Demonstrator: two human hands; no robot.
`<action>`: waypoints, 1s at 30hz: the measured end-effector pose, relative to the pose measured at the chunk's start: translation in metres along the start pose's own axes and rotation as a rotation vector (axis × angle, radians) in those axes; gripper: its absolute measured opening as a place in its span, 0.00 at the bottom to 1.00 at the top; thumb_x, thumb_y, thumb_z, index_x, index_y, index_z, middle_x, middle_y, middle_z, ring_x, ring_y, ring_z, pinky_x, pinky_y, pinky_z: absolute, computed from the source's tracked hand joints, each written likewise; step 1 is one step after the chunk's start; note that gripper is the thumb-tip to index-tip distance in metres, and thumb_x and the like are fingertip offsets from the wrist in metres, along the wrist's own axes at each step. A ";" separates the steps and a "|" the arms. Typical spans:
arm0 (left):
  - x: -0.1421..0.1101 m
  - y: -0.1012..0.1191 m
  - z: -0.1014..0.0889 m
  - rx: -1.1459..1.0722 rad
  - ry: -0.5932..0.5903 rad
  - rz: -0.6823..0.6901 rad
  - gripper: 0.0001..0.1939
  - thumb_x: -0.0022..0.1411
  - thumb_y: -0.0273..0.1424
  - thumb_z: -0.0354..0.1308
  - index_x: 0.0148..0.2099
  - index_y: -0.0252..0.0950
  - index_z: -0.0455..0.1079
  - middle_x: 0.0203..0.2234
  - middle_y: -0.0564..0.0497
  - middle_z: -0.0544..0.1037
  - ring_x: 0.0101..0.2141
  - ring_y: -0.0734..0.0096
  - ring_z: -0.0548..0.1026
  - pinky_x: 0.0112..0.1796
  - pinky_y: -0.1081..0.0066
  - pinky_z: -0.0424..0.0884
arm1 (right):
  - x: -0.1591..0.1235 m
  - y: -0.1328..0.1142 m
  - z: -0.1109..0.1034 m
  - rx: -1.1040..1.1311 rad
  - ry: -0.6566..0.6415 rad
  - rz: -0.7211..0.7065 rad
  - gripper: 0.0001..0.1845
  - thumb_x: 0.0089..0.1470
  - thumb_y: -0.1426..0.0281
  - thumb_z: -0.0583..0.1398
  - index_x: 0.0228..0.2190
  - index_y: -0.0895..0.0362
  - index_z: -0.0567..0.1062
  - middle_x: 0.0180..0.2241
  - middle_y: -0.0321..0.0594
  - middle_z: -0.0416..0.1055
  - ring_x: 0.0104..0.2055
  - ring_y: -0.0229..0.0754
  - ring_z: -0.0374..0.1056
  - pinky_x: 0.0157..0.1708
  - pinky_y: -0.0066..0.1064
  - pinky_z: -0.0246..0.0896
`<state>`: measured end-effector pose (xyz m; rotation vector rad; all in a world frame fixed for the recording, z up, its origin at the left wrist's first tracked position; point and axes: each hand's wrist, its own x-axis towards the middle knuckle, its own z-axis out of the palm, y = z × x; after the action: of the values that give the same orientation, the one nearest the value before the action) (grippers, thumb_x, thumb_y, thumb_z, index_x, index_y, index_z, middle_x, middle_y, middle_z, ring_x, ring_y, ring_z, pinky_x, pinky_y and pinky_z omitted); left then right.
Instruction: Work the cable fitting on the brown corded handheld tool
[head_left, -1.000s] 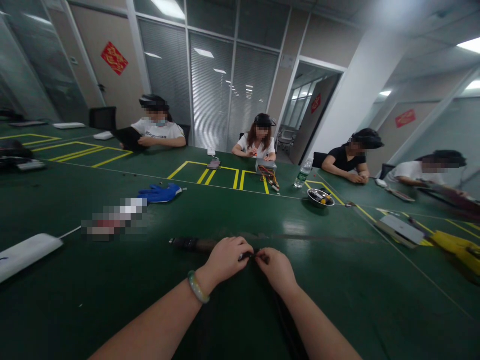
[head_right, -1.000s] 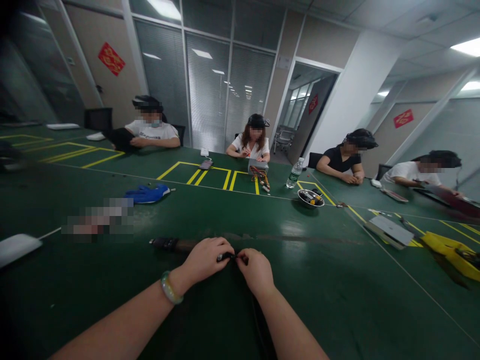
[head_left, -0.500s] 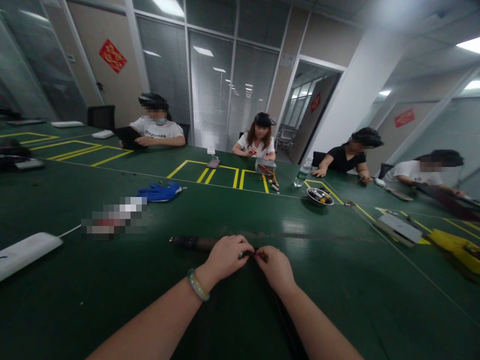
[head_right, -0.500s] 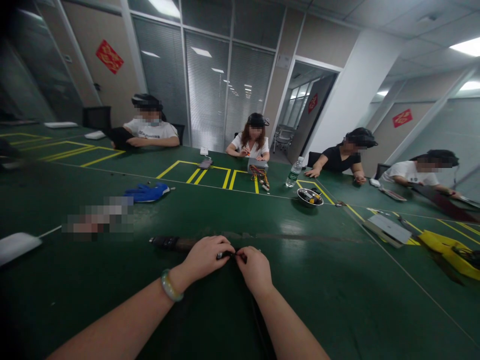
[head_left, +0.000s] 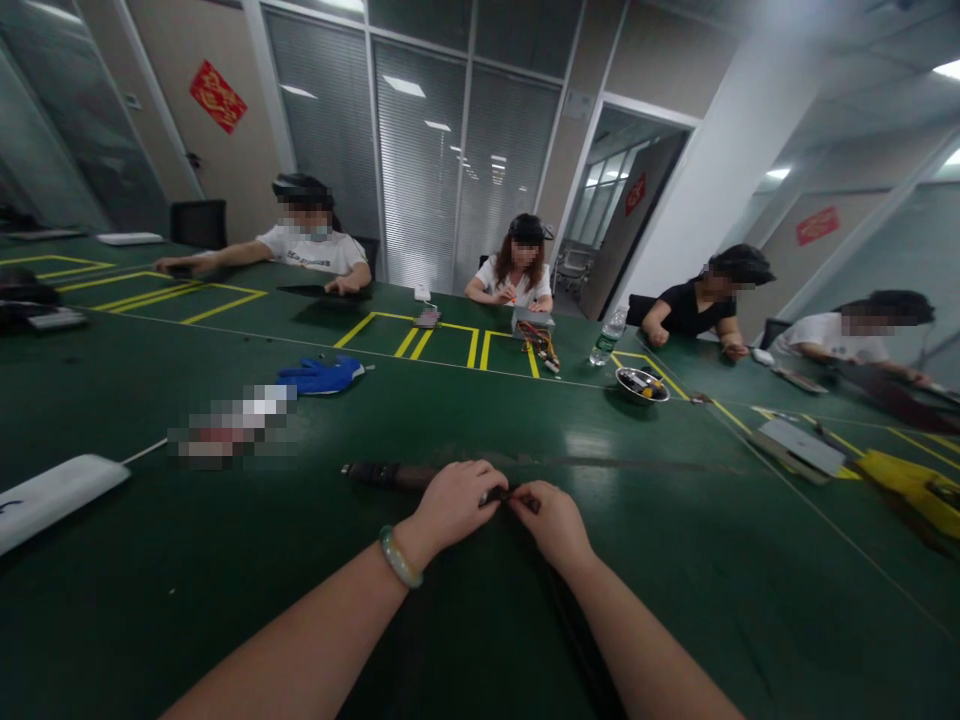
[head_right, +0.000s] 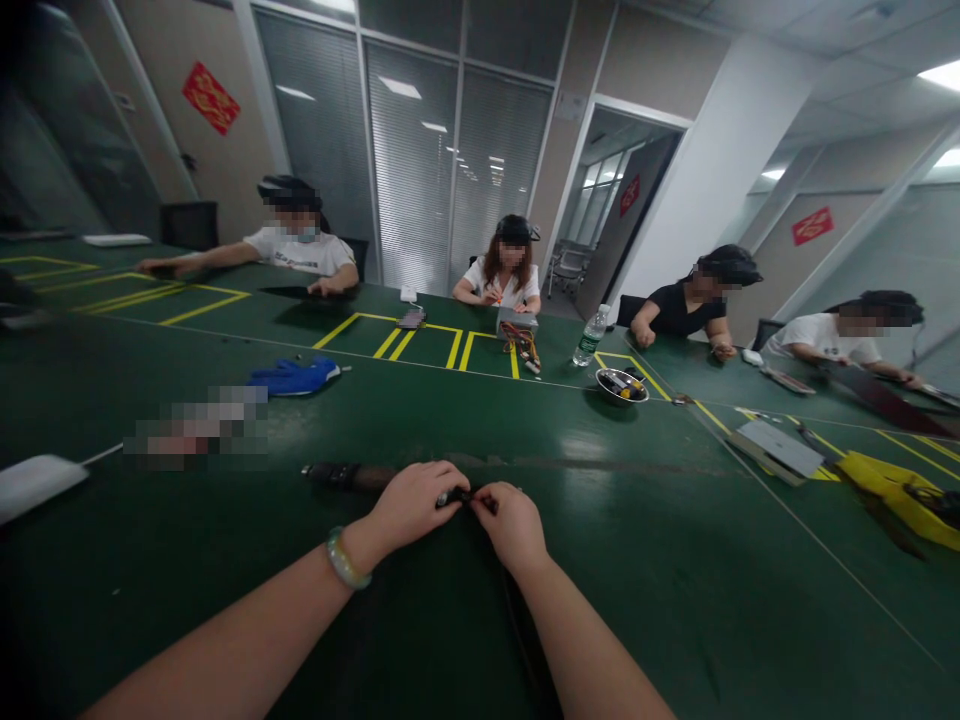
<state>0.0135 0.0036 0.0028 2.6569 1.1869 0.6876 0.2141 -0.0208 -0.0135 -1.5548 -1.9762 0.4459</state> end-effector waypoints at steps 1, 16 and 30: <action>0.000 0.000 0.000 0.001 0.001 0.000 0.10 0.61 0.31 0.60 0.45 0.44 0.71 0.41 0.54 0.73 0.42 0.66 0.71 0.42 0.65 0.65 | 0.000 0.000 0.000 0.005 0.001 0.000 0.04 0.54 0.70 0.62 0.32 0.52 0.79 0.32 0.33 0.74 0.35 0.38 0.68 0.35 0.29 0.57; 0.001 -0.001 0.005 0.019 0.004 0.021 0.09 0.62 0.31 0.58 0.46 0.45 0.70 0.41 0.53 0.73 0.42 0.65 0.71 0.44 0.64 0.65 | 0.000 0.001 -0.004 -0.087 -0.003 0.067 0.05 0.54 0.69 0.62 0.34 0.51 0.78 0.32 0.33 0.75 0.34 0.38 0.69 0.33 0.27 0.57; 0.002 0.015 0.004 0.063 0.049 -0.045 0.08 0.58 0.26 0.55 0.41 0.40 0.67 0.36 0.51 0.72 0.40 0.64 0.70 0.49 0.61 0.62 | -0.001 -0.003 -0.004 -0.140 -0.019 0.053 0.05 0.53 0.71 0.62 0.33 0.51 0.78 0.32 0.33 0.75 0.34 0.38 0.68 0.35 0.28 0.56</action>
<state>0.0260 -0.0050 0.0049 2.6695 1.2971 0.7244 0.2147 -0.0223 -0.0088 -1.6975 -2.0219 0.3512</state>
